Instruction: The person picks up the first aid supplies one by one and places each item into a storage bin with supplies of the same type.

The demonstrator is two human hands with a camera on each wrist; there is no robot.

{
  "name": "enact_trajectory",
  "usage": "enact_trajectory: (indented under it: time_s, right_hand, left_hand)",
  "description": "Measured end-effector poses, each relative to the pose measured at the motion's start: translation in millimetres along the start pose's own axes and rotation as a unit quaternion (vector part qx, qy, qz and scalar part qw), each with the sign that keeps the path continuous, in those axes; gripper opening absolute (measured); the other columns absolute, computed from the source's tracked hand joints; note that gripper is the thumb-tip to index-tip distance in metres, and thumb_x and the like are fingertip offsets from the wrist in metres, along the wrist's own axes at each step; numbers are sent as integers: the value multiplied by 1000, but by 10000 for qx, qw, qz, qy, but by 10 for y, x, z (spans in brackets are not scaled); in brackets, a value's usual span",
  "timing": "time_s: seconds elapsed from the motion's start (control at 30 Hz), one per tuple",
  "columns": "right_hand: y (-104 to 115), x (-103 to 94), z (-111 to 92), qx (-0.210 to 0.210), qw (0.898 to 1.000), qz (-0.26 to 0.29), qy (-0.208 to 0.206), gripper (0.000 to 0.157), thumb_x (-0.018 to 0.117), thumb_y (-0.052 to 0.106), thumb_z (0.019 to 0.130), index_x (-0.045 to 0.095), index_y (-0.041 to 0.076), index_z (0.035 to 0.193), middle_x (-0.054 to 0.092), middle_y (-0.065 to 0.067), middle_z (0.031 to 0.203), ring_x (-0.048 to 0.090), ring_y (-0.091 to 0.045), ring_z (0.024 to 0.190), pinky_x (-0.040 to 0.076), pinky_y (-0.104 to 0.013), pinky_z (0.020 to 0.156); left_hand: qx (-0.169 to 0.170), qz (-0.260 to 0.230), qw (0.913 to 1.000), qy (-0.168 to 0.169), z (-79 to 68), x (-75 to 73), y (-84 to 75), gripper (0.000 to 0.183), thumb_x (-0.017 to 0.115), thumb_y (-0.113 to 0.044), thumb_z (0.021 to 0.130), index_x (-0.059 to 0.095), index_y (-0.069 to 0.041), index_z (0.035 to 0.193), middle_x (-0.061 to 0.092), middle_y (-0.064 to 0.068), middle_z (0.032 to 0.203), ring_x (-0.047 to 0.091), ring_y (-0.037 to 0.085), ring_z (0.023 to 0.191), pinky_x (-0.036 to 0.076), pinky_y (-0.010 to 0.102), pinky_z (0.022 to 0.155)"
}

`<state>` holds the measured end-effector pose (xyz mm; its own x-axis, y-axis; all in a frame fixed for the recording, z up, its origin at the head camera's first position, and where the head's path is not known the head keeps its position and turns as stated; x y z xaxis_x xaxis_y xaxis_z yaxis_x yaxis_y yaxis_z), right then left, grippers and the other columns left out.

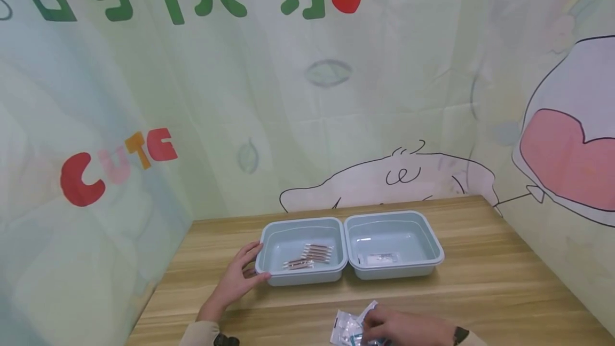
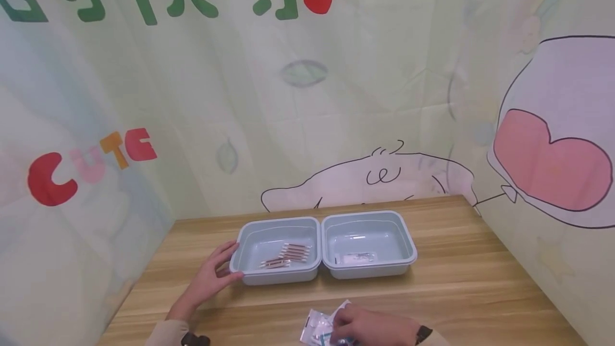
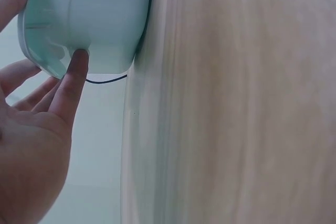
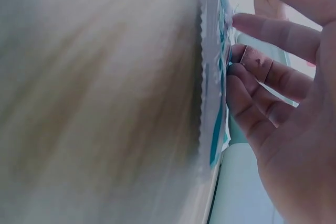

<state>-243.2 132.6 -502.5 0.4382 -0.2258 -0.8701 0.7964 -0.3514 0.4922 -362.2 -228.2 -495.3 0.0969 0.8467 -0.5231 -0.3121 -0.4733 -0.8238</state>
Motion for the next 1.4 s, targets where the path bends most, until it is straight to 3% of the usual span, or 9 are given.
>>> enact_trajectory:
  time_s: [0.2, 0.4, 0.7, 0.83, 1.03, 1.17, 1.4]
  right_hand:
    - [-5, 22, 7, -24, 10000, 3, -20, 30, 54, 41, 98, 64, 32, 125, 52, 14, 115, 48, 6, 100, 48, -11, 78]
    - [18, 32, 19, -68, 9997, -59, 241, 29, 51, 44, 98, 66, 36, 121, 55, 15, 123, 45, 4, 107, 47, -12, 80]
    - [7, 37, 20, -121, 9992, -25, 391, 29, 51, 44, 98, 71, 32, 114, 55, 16, 124, 45, 4, 109, 46, -10, 82]
    - [35, 44, 36, -248, 9992, -178, 276, 29, 48, 42, 100, 71, 31, 114, 55, 15, 114, 46, 7, 101, 45, -8, 77]
    - [51, 47, 56, -263, 9993, -223, 130, 25, 50, 37, 100, 73, 25, 101, 50, 15, 100, 44, 10, 90, 43, -5, 70]
    - [47, 39, 59, -211, 9997, -76, 127, 20, 54, 33, 99, 71, 25, 101, 50, 15, 101, 44, 10, 89, 43, -7, 71]
    - [43, 47, 92, -492, 9972, -533, 167, 16, 55, 29, 99, 69, 26, 104, 52, 14, 100, 44, 11, 89, 40, -3, 72]
  left_hand:
    - [7, -44, 10000, -43, 2, -2, 0, 80, 83, -22, 77, 45, -3, 144, 31, 17, 154, 48, 44, 129, 53, 32, 95]
    - [-58, 74, 9999, -95, 1, 11, 13, 77, 83, -21, 78, 46, -5, 144, 32, 16, 154, 48, 43, 129, 54, 32, 95]
    - [-155, 211, 9995, -176, 8, 31, 9, 75, 81, -15, 80, 44, -2, 144, 30, 18, 154, 46, 45, 130, 54, 34, 95]
    - [-196, 256, 9993, -163, -16, 28, -43, 74, 81, -17, 80, 46, -5, 144, 32, 15, 154, 47, 42, 131, 53, 32, 95]
    - [-123, 17, 9998, -129, -62, 7, -220, 75, 82, -14, 78, 46, 1, 142, 33, 20, 153, 47, 47, 129, 54, 36, 94]
    - [-159, 100, 9997, -133, -45, 12, -143, 75, 82, -16, 78, 47, -2, 143, 33, 18, 153, 48, 44, 129, 54, 35, 95]
    - [-151, 139, 9996, -187, -3, 23, 20, 75, 82, -15, 78, 47, -5, 143, 33, 15, 154, 48, 43, 129, 53, 35, 95]
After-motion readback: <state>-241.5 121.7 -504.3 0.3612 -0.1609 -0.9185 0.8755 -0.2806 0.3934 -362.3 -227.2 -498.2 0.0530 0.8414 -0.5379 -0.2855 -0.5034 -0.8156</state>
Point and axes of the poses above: each hand's wrist, its own z-axis towards the middle knuckle, its own x-axis out of the palm, y = z × x, the point moved 5 cm from there along z, towards the middle knuckle
